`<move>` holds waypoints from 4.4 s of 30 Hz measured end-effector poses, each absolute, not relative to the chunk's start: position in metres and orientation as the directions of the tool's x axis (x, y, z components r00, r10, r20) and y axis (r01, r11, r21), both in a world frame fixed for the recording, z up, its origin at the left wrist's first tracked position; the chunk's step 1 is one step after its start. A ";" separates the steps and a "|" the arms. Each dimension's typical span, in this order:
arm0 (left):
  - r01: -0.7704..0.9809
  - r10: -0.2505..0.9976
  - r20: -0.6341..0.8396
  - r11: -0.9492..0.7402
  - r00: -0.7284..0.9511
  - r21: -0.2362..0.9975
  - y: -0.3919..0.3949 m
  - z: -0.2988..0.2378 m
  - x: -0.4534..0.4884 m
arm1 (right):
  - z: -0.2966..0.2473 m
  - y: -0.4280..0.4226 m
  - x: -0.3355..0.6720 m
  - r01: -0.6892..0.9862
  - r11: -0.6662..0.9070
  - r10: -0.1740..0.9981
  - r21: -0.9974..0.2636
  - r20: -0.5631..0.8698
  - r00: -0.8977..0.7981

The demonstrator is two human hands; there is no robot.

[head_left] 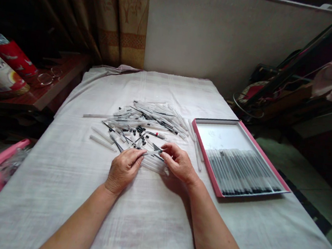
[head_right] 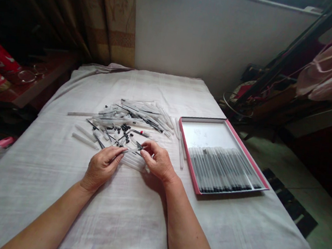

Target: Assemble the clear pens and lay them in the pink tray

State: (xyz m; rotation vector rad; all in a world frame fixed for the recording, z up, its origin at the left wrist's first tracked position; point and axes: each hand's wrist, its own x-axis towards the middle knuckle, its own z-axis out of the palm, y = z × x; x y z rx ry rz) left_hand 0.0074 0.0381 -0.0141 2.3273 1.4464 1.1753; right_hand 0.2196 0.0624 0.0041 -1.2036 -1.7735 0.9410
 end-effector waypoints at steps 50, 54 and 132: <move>0.654 0.805 0.539 -0.550 0.249 0.519 0.039 -0.016 0.006 | 0.002 0.064 0.217 0.443 0.210 0.969 -0.872 0.123 -0.216; 0.663 0.811 0.530 -0.541 0.248 0.517 0.039 -0.015 0.006 | 0.006 0.062 0.216 0.426 0.232 0.953 -0.875 0.115 -0.281; -0.163 0.977 -0.177 0.195 0.117 0.967 0.038 -0.005 0.003 | 0.005 0.109 0.222 0.598 0.146 0.986 -0.788 0.169 -0.018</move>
